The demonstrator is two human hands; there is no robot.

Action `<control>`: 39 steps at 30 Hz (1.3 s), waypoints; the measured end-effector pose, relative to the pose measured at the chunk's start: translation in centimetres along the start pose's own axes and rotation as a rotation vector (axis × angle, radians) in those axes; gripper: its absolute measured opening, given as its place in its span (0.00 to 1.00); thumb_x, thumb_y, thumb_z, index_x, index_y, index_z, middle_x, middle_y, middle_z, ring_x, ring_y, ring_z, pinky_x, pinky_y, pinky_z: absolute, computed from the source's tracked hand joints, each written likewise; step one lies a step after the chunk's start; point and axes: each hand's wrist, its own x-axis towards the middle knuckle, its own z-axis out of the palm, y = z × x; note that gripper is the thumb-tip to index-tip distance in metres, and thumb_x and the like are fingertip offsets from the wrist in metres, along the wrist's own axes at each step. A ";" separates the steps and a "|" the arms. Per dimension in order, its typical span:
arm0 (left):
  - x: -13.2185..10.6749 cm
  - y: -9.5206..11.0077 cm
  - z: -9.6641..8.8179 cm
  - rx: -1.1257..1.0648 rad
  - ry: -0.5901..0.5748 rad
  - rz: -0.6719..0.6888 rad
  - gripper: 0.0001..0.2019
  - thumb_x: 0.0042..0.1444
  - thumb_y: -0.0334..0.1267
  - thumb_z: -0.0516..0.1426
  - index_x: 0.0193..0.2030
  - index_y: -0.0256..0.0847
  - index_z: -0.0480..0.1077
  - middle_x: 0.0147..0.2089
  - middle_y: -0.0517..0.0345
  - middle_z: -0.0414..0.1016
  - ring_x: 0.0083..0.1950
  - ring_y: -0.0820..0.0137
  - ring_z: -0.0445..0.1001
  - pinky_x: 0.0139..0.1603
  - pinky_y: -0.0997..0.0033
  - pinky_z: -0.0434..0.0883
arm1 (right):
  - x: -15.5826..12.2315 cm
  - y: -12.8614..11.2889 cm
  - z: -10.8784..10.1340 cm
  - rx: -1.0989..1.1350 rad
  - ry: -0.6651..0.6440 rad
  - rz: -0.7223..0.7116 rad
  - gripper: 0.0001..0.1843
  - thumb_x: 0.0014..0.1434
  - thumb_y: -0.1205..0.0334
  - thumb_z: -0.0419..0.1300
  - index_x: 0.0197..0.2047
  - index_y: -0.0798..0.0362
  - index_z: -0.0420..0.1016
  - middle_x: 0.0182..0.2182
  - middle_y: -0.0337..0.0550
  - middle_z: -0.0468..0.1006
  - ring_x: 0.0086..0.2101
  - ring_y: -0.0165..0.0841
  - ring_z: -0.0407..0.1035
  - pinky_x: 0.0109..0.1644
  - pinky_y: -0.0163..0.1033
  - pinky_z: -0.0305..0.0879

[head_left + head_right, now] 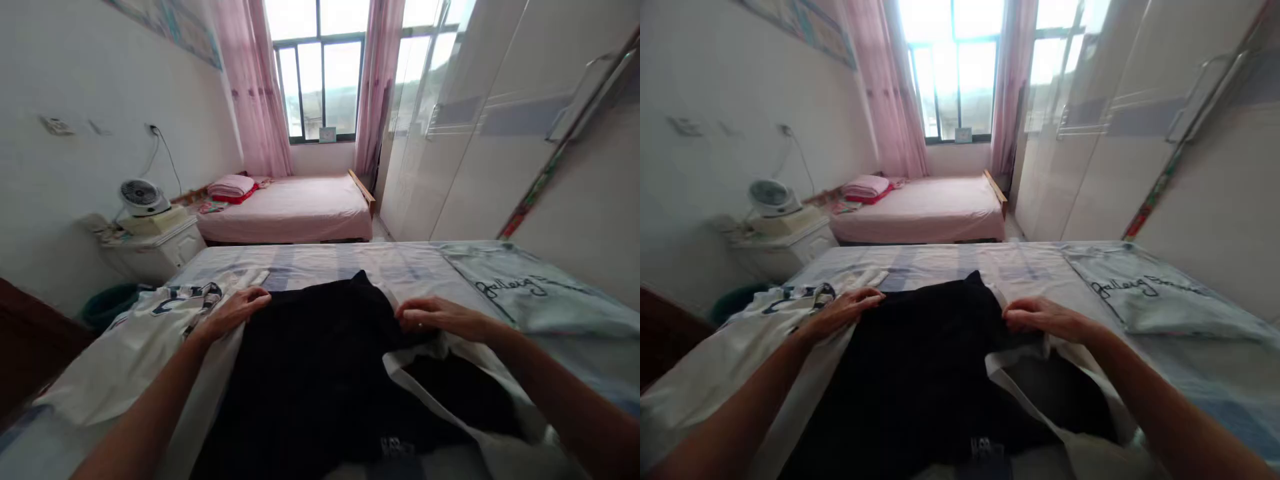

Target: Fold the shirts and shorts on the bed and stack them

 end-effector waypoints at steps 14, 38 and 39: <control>1.7 -1.5 1.5 0.347 0.050 0.019 0.12 0.52 0.40 0.51 0.37 0.39 0.74 0.27 0.60 0.71 0.29 0.70 0.69 0.31 0.73 0.62 | 4.0 1.9 0.1 -0.420 0.596 -0.139 0.10 0.55 0.61 0.52 0.38 0.51 0.72 0.27 0.38 0.77 0.26 0.31 0.71 0.34 0.35 0.65; 14.1 1.4 -1.3 0.483 0.562 0.201 0.18 0.56 0.38 0.57 0.51 0.28 0.69 0.55 0.39 0.65 0.58 0.54 0.63 0.61 0.54 0.59 | 12.9 -1.5 -10.8 0.007 0.926 -0.098 0.28 0.49 0.67 0.61 0.55 0.54 0.63 0.58 0.55 0.63 0.44 0.38 0.72 0.45 0.43 0.73; 13.3 1.1 -0.4 0.492 0.510 0.209 0.18 0.55 0.38 0.58 0.50 0.29 0.70 0.55 0.39 0.66 0.59 0.54 0.63 0.61 0.54 0.59 | 12.3 -0.5 -10.3 -0.161 0.911 -0.067 0.28 0.49 0.65 0.60 0.55 0.54 0.64 0.58 0.56 0.64 0.45 0.40 0.72 0.47 0.44 0.72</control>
